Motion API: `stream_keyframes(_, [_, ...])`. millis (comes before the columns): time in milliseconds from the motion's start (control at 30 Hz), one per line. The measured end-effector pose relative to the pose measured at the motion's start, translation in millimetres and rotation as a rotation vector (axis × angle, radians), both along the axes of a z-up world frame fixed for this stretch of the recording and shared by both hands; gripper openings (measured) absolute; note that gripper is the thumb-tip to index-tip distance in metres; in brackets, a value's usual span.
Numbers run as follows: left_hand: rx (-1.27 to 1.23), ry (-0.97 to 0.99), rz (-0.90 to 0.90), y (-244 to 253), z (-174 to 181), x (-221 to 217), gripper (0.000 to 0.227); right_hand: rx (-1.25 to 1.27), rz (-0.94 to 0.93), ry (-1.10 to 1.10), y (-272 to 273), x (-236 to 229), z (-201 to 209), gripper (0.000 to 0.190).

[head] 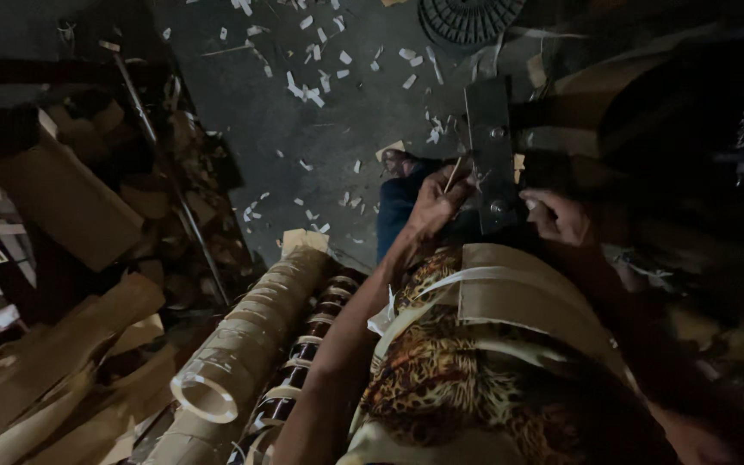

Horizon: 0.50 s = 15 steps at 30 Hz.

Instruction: The person uses a bench-mounted blade to shave and shape small rectangular wooden blocks. They repeatedly hold the blocks against the blade, remove shavings, and adjust the pieces while standing in a cluttered workshop.

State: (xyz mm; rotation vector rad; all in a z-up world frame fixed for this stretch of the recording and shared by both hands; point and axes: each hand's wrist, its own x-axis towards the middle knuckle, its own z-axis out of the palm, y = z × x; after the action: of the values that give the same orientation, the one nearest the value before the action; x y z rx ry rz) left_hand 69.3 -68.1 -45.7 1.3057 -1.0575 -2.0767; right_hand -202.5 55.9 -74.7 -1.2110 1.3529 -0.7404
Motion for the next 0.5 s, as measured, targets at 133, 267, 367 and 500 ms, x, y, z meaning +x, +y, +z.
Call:
stream_keyframes(133, [0.001,0.056,0.061,3.8,29.2,3.4,0.036,0.073,-0.161,0.114,-2.8,16.1,22.1,0.034])
stream_keyframes(267, [-0.031,-0.616,-0.12,-13.6,65.7,-16.5,0.044,-0.094,0.132,0.283,-17.9,17.8,36.0,0.055])
stream_keyframes(367, [-0.372,-0.4,0.007,-33.6,82.9,-39.0,0.041,0.058,0.33,0.68,-31.3,29.3,45.6,0.06])
stream_keyframes(500, [-0.066,-0.296,0.129,-38.4,93.0,-48.0,0.033,0.078,0.309,0.738,-32.8,42.2,59.0,0.054])
